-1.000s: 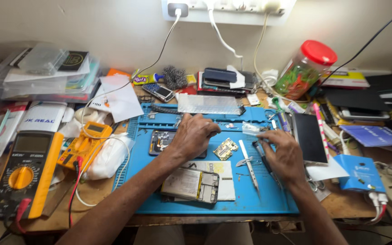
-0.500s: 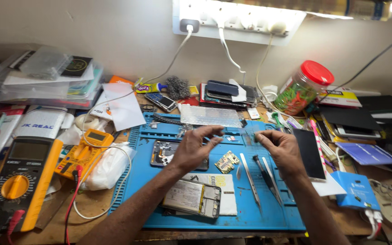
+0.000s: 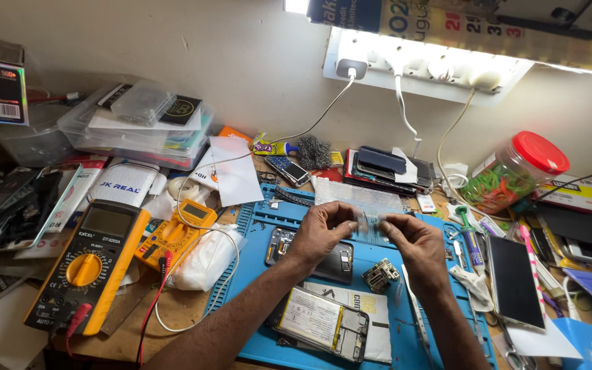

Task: The person is repairing a disassembled smartphone on a cluttered workbench. They use tweezers to manipulate small internal components and apply adhesive from a tube to secure parts within the phone's chassis.

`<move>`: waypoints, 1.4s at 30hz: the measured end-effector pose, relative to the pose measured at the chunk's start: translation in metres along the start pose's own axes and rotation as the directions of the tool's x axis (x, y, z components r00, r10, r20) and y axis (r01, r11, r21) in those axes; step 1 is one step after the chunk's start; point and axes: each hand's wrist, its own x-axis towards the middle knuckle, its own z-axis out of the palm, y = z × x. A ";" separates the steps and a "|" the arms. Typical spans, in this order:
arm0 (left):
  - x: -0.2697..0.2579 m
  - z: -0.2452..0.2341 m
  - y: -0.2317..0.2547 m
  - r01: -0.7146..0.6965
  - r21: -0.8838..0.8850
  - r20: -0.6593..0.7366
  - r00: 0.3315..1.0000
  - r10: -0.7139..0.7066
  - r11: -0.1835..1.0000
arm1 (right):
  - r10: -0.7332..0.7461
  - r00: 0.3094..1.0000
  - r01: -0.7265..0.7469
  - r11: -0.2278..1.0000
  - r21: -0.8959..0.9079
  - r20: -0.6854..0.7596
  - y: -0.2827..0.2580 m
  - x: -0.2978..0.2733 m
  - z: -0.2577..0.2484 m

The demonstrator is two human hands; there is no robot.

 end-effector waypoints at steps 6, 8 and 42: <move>0.001 0.002 0.010 0.235 -0.230 -0.004 0.970 -0.243 0.944 | -0.483 0.873 0.463 0.779 -0.424 0.065 -0.017 -0.016 0.008; 0.000 0.002 0.013 0.257 -0.223 0.076 0.966 -0.246 0.940 | -0.574 0.809 0.550 0.659 -0.514 0.129 -0.015 -0.013 0.007; -0.004 0.012 0.006 0.075 0.298 0.024 0.996 -0.086 0.952 | -0.035 0.981 -0.017 0.965 -0.263 -0.193 -0.007 -0.015 0.006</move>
